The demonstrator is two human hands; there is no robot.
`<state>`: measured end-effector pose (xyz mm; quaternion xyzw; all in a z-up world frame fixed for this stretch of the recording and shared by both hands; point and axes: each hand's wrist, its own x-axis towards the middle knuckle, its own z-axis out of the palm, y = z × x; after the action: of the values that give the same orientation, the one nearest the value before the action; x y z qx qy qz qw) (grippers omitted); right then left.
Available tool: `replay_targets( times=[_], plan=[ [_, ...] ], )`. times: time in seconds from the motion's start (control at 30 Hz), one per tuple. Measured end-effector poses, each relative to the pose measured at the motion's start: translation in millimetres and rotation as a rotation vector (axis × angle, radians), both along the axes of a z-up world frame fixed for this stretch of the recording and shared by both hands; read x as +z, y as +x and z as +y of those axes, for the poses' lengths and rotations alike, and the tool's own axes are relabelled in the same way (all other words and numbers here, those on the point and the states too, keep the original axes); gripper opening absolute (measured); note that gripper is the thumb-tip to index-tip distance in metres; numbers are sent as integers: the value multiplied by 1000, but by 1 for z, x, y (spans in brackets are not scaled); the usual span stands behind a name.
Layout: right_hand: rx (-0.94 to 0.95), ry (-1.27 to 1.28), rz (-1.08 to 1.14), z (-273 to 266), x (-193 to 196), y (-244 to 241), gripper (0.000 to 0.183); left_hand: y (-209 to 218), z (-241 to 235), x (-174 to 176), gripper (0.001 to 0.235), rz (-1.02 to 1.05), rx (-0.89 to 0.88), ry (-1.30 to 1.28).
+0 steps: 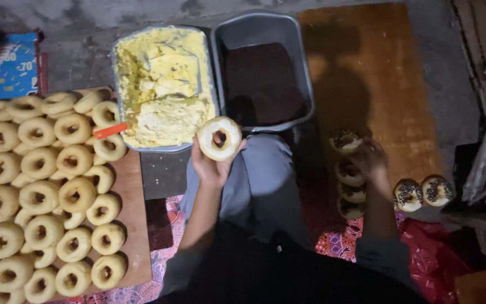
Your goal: The person picks up plain donuts, dips them into a yellow mixture, then into a dark granular topping, and places them on a wooden board. The process is repeated for multiple donuts.
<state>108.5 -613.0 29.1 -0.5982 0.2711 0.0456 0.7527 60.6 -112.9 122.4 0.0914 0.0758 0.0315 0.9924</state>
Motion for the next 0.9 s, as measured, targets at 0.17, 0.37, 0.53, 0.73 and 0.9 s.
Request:
replay_targets(
  times=[0.17, 0.37, 0.53, 0.73, 0.9],
  plan=[
    [14, -361, 79, -9, -23, 0, 42, -2, -6, -8, 60, -75, -33, 40],
    [479, -1679, 88, -11, -7, -17, 30, -12, -1, -12, 60, -20, -60, 110],
    [339, -624, 106, 41, 54, -18, 46, -12, 3, -10, 58, -81, -296, 171],
    [1399, -67, -763, 206, 92, 21, 51, -5, -20, -16, 53, -51, -695, 543],
    [1278, 237, -251, 255, 92, 66, 51, -4, -14, -17, 56, -46, -642, 133]
  ],
)
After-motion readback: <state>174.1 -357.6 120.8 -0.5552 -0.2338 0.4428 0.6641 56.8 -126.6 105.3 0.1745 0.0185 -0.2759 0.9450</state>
